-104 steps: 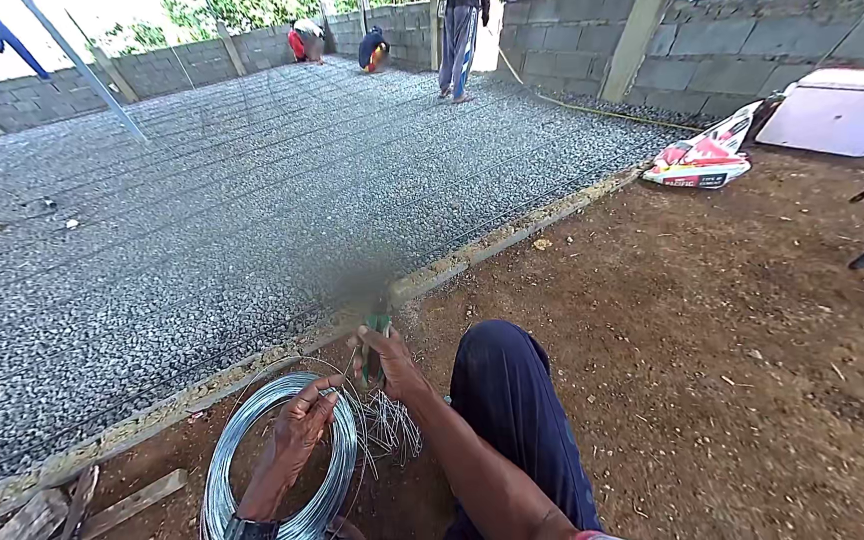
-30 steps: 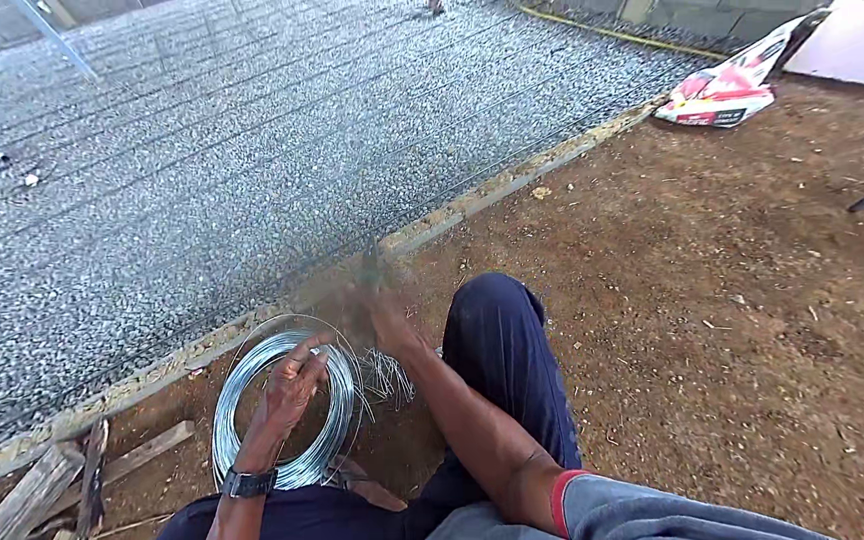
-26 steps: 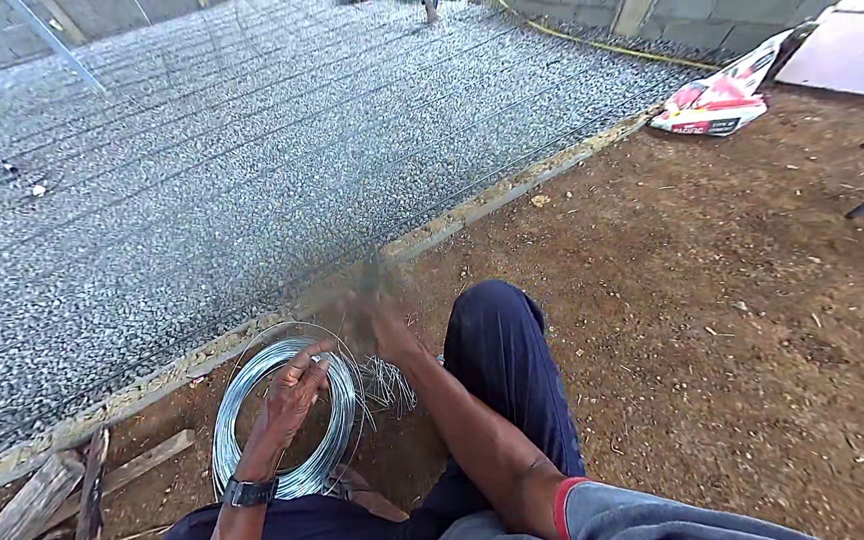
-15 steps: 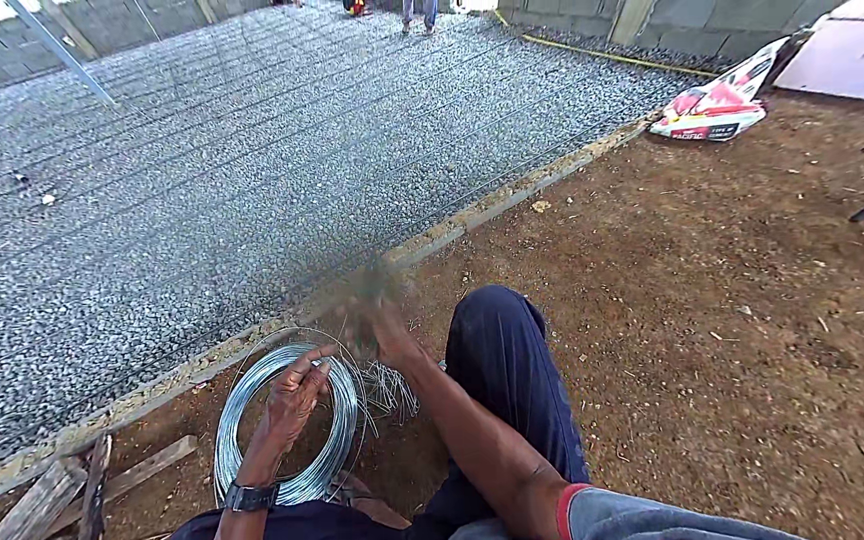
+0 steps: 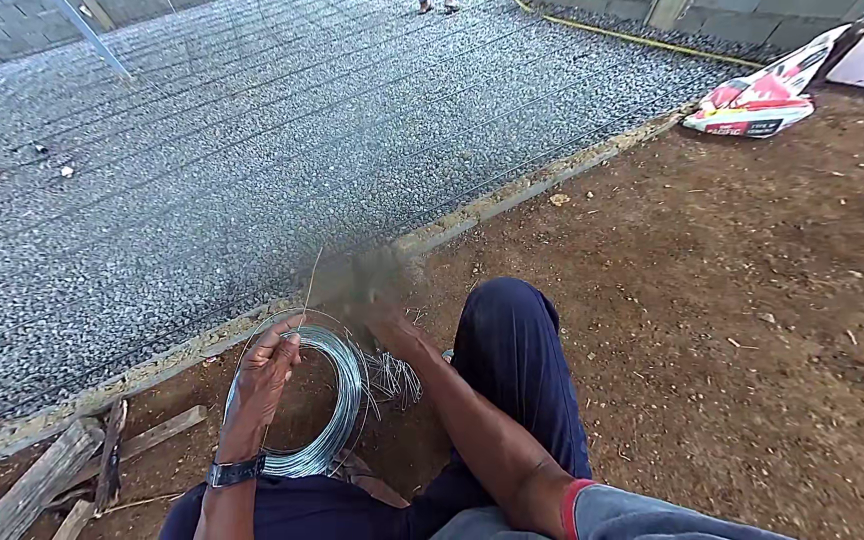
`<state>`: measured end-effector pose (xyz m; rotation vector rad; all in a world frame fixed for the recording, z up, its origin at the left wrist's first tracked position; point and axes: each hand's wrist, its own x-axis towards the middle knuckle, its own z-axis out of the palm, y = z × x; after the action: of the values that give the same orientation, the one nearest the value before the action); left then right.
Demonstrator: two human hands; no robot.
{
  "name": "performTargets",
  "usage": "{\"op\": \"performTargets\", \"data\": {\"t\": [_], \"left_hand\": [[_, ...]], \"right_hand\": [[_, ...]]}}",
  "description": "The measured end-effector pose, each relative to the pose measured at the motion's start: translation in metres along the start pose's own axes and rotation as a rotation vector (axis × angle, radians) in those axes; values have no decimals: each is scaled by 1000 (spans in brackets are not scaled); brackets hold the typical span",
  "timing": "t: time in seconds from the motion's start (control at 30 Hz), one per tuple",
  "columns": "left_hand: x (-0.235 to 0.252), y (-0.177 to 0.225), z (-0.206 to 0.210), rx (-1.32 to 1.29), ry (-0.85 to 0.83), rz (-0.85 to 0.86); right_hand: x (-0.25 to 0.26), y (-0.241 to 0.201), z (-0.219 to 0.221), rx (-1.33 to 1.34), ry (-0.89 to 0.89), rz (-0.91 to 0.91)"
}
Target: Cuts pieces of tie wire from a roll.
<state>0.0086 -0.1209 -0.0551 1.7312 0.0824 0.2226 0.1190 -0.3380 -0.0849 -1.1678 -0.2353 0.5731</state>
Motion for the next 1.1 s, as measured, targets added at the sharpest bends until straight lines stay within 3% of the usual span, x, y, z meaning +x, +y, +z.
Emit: {"op": "performTargets", "data": {"t": [0.77, 0.93, 1.1], "left_hand": [[-4, 11, -20, 148, 102, -37], [-37, 23, -26, 317, 118, -169], [-41, 30, -22, 268, 79, -87]], "right_hand": [[-5, -3, 5, -572, -163, 118], [-16, 9, 6, -720, -226, 11], [-34, 15, 6, -761, -163, -2]]}}
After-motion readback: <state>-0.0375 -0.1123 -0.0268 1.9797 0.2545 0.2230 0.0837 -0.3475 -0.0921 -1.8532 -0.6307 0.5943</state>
